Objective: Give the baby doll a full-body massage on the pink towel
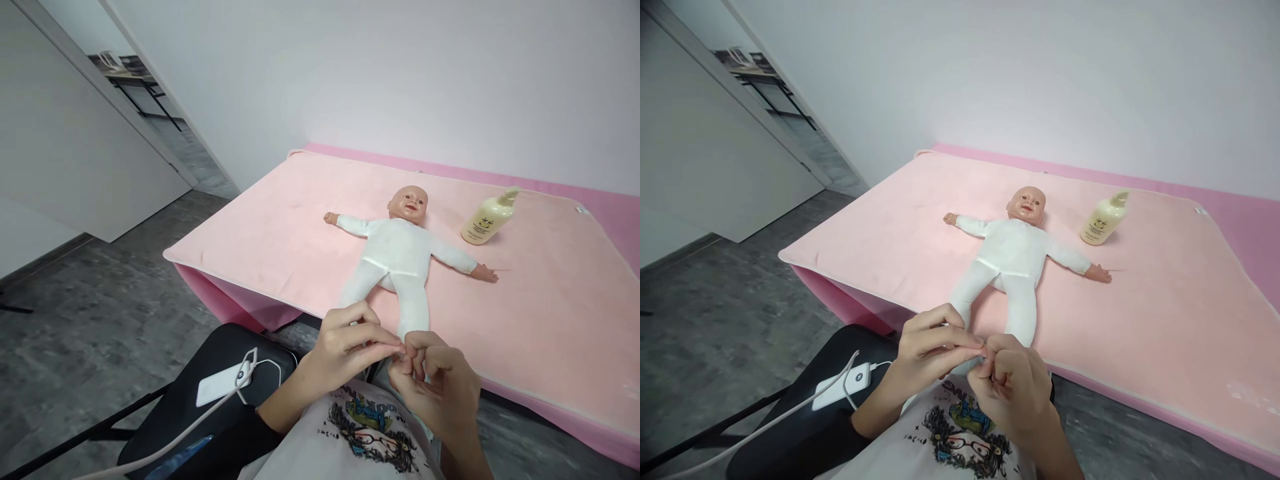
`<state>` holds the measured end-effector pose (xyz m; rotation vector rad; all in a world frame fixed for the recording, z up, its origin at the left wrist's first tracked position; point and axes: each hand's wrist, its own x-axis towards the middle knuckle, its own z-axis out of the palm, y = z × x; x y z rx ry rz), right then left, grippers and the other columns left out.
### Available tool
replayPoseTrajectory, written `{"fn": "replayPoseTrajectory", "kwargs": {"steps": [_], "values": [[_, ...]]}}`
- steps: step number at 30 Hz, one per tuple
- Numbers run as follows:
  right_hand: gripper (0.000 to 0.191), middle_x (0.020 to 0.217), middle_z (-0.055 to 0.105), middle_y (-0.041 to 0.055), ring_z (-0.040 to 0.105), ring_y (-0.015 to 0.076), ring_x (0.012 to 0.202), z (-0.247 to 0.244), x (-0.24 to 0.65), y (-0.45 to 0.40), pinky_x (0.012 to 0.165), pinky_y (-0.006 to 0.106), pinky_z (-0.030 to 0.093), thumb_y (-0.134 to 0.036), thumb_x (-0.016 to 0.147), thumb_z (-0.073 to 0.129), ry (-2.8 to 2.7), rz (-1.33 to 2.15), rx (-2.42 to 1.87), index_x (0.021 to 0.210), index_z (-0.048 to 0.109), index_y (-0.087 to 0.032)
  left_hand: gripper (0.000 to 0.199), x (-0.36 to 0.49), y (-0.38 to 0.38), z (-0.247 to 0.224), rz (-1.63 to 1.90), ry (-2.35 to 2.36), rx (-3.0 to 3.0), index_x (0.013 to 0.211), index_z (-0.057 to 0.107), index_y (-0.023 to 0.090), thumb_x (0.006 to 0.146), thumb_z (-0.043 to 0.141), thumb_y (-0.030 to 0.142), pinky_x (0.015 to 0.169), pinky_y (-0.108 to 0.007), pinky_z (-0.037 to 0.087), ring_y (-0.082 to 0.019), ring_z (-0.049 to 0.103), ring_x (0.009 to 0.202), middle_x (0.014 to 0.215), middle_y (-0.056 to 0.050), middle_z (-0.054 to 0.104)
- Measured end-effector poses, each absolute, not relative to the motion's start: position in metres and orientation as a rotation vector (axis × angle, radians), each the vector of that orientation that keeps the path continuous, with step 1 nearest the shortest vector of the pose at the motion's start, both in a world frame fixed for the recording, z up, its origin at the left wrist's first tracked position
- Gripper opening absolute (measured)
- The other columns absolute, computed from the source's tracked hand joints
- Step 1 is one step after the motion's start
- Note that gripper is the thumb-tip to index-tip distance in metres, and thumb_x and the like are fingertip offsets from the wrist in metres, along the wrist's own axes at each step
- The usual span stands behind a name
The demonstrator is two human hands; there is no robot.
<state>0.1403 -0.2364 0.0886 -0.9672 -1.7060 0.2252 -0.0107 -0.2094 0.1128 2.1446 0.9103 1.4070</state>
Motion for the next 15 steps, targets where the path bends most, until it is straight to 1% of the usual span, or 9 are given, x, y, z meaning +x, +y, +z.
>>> {"fn": "replayPoseTrajectory", "kwargs": {"steps": [4, 8, 15], "values": [[0.036, 0.064, 0.048, -0.0085, 0.034, 0.0019, 0.041, 0.0883, 0.1397, -0.2379, 0.04, 0.016, 0.03, -0.001, 0.068, 0.054, -1.674, 0.245, -1.0, 0.072, 0.027, -0.024, 0.006, -0.0104, -0.2087, 0.1129, 1.381, 0.91, 2.204, 0.08, 0.07, 0.018, 0.077, 0.067, 0.02, 0.049, -0.016, 0.042, -0.005, 0.052, 0.057, 0.067, 0.001, 0.054], [0.038, 0.061, 0.045, -0.0088, 0.033, 0.0019, 0.041, 0.0881, 0.1404, -0.2378, 0.04, 0.016, 0.029, -0.002, 0.068, 0.055, -1.663, 0.245, -1.036, 0.068, 0.024, -0.023, 0.006, -0.0096, -0.207, 0.1124, 1.366, 0.925, 2.26, 0.08, 0.07, 0.018, 0.078, 0.066, 0.022, 0.05, -0.017, 0.042, -0.006, 0.052, 0.058, 0.068, 0.001, 0.054], [0.037, 0.062, 0.047, -0.0077, 0.034, 0.0025, 0.041, 0.0855, 0.1415, -0.2364, 0.039, 0.016, 0.03, -0.004, 0.07, 0.055, -1.639, 0.253, -1.043, 0.069, 0.024, -0.023, 0.006, -0.0071, -0.2057, 0.1121, 1.376, 0.935, 2.285, 0.078, 0.068, 0.017, 0.078, 0.066, 0.023, 0.048, -0.016, 0.042, -0.005, 0.051, 0.057, 0.068, 0.001, 0.052]]}}
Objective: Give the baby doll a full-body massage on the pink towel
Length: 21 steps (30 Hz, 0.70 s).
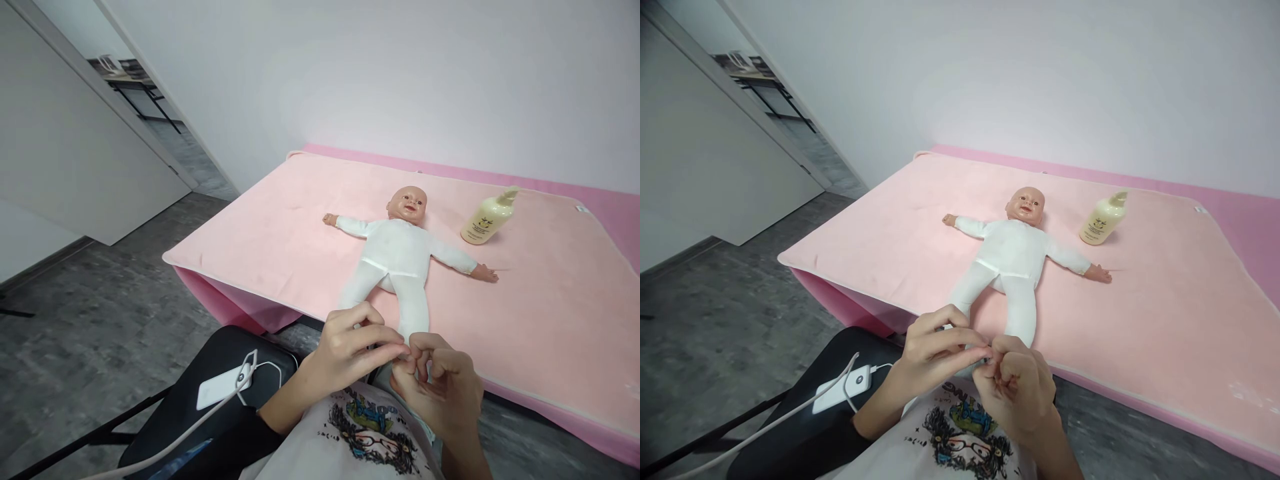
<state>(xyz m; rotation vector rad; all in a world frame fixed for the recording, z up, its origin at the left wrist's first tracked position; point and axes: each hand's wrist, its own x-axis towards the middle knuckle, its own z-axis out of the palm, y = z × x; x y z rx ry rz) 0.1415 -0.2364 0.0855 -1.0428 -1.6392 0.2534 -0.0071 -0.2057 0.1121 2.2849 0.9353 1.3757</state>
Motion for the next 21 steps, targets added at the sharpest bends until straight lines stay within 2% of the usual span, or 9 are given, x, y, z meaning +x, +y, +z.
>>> {"fn": "replayPoseTrajectory", "kwargs": {"steps": [11, 15, 21], "values": [[0.038, 0.06, 0.043, -0.0087, 0.033, 0.0021, 0.041, 0.0837, 0.1436, -0.2357, 0.038, 0.016, 0.028, -0.002, 0.07, 0.055, -1.67, 0.273, -1.047, 0.068, 0.023, -0.023, 0.003, -0.0048, -0.2049, 0.1108, 1.334, 0.868, 2.338, 0.079, 0.067, 0.014, 0.078, 0.065, 0.016, 0.05, -0.016, 0.043, -0.006, 0.053, 0.06, 0.07, 0.0, 0.055], [0.037, 0.063, 0.046, -0.0084, 0.037, 0.0019, 0.043, 0.0802, 0.1449, -0.2354, 0.04, 0.015, 0.03, -0.002, 0.069, 0.056, -1.661, 0.272, -1.011, 0.071, 0.026, -0.024, 0.004, -0.0047, -0.205, 0.1116, 1.32, 0.864, 2.375, 0.081, 0.067, 0.014, 0.08, 0.063, 0.016, 0.051, -0.017, 0.044, -0.007, 0.055, 0.061, 0.071, -0.001, 0.057], [0.038, 0.063, 0.044, -0.0077, 0.036, 0.002, 0.044, 0.0793, 0.1446, -0.2363, 0.038, 0.015, 0.028, 0.0, 0.07, 0.056, -1.674, 0.318, -0.997, 0.072, 0.026, -0.024, 0.005, -0.005, -0.2057, 0.1074, 1.434, 0.848, 2.362, 0.084, 0.066, 0.015, 0.08, 0.062, 0.015, 0.051, -0.017, 0.046, -0.006, 0.055, 0.06, 0.073, 0.0, 0.056]]}}
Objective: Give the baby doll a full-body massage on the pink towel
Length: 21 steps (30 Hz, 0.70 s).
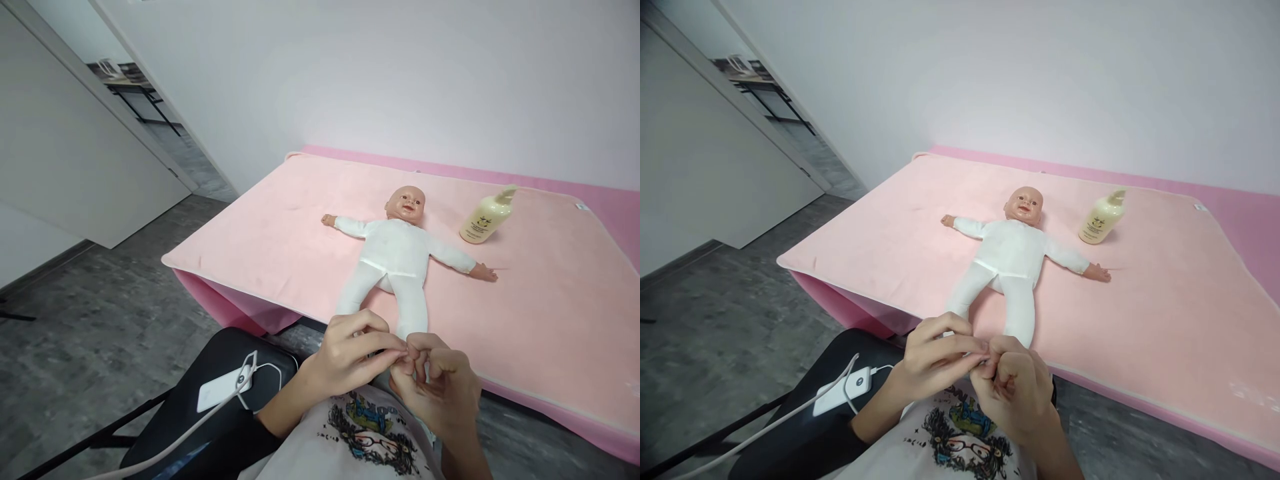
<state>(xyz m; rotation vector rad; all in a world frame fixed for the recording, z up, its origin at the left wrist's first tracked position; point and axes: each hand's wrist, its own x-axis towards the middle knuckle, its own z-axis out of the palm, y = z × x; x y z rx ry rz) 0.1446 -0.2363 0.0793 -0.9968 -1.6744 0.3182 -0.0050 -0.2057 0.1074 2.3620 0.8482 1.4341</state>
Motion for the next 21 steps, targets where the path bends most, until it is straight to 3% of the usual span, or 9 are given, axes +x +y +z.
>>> {"fn": "replayPoseTrajectory", "kwargs": {"steps": [15, 21], "values": [[0.036, 0.063, 0.042, -0.0076, 0.031, 0.0017, 0.042, 0.086, 0.132, -0.238, 0.036, 0.015, 0.027, 0.003, 0.068, 0.052, -1.549, 0.432, -0.882, 0.074, 0.028, -0.024, 0.013, -0.003, -0.212, 0.102, 1.629, 0.755, 2.077, 0.073, 0.064, 0.018, 0.074, 0.065, 0.006, 0.046, -0.016, 0.043, -0.004, 0.052, 0.054, 0.07, 0.003, 0.054], [0.038, 0.063, 0.043, -0.0079, 0.028, 0.0014, 0.04, 0.083, 0.13, -0.24, 0.034, 0.016, 0.025, 0.001, 0.069, 0.055, -1.477, 0.522, -0.919, 0.075, 0.028, -0.024, 0.014, 0.0, -0.212, 0.099, 1.633, 0.689, 2.005, 0.069, 0.063, 0.019, 0.078, 0.062, 0.009, 0.044, -0.017, 0.041, -0.003, 0.048, 0.049, 0.068, 0.003, 0.053]]}}
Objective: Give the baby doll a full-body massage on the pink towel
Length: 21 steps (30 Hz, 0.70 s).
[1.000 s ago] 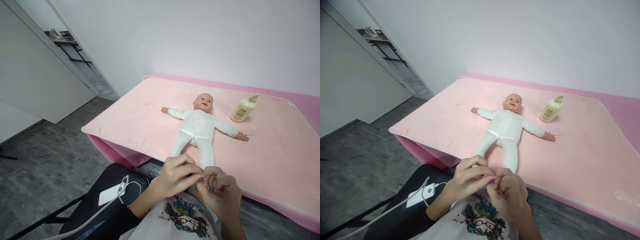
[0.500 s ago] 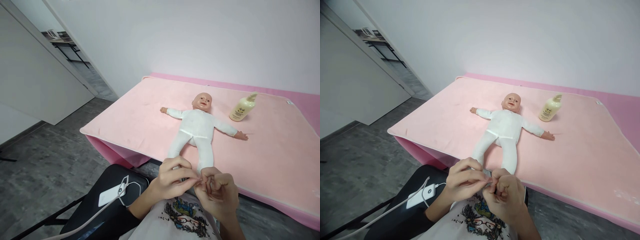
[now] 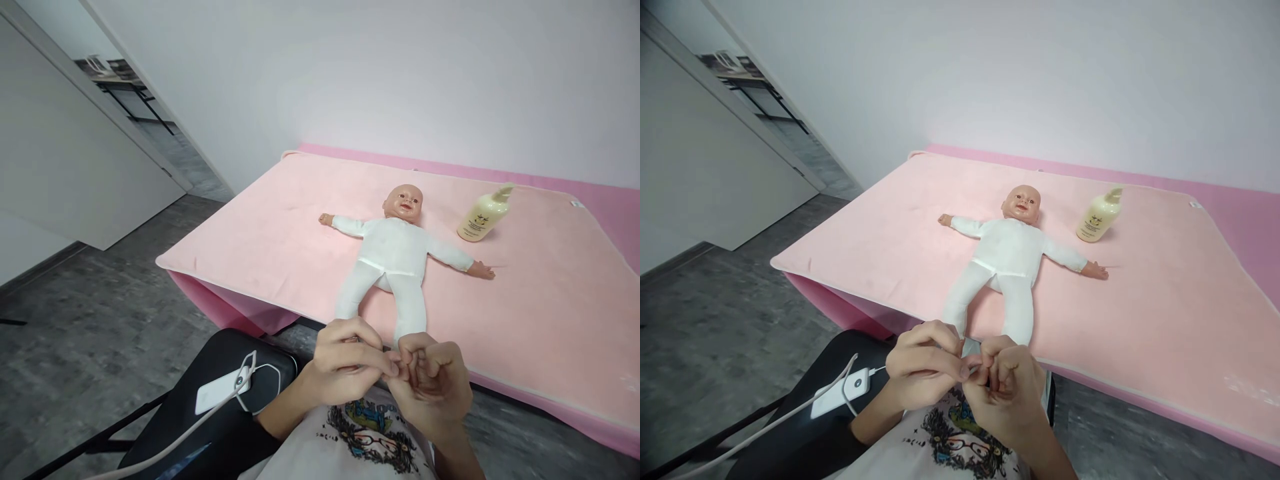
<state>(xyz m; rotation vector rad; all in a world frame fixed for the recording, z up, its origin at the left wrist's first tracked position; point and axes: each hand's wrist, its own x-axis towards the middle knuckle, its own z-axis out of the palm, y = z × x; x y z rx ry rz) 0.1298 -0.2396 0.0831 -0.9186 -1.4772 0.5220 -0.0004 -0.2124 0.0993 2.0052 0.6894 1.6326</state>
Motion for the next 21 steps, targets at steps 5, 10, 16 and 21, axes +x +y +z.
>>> {"fn": "replayPoseTrajectory", "kwargs": {"steps": [5, 10, 16, 21], "values": [[0.033, 0.064, 0.045, -0.0065, 0.032, 0.0027, 0.041, 0.083, 0.126, -0.242, 0.034, 0.015, 0.026, -0.002, 0.071, 0.051, -1.402, 0.615, -0.93, 0.076, 0.027, -0.024, 0.018, 0.001, -0.215, 0.095, 1.701, 0.628, 1.954, 0.066, 0.062, 0.02, 0.076, 0.063, 0.005, 0.045, -0.018, 0.041, -0.004, 0.047, 0.048, 0.062, 0.004, 0.049], [0.033, 0.063, 0.044, -0.0061, 0.036, 0.0041, 0.043, 0.084, 0.122, -0.242, 0.035, 0.016, 0.027, -0.001, 0.068, 0.048, -1.321, 0.712, -0.892, 0.076, 0.026, -0.024, 0.021, 0.005, -0.216, 0.093, 1.834, 0.59, 1.962, 0.068, 0.061, 0.021, 0.073, 0.063, 0.0, 0.043, -0.018, 0.039, -0.004, 0.045, 0.046, 0.059, 0.006, 0.045], [0.034, 0.064, 0.041, -0.0063, 0.034, 0.0038, 0.044, 0.087, 0.122, -0.239, 0.034, 0.015, 0.026, 0.002, 0.067, 0.045, -1.301, 0.783, -0.86, 0.076, 0.025, -0.025, 0.016, 0.002, -0.214, 0.091, 1.833, 0.571, 2.174, 0.076, 0.064, 0.018, 0.075, 0.06, 0.003, 0.043, -0.02, 0.042, -0.006, 0.048, 0.049, 0.063, 0.003, 0.05], [0.034, 0.064, 0.038, -0.007, 0.032, 0.0033, 0.045, 0.093, 0.12, -0.239, 0.035, 0.014, 0.027, 0.002, 0.069, 0.045, -1.248, 0.829, -0.844, 0.075, 0.024, -0.024, 0.016, 0.005, -0.216, 0.089, 1.861, 0.681, 2.141, 0.076, 0.064, 0.019, 0.074, 0.063, 0.003, 0.043, -0.02, 0.041, -0.005, 0.048, 0.049, 0.064, 0.004, 0.05]]}}
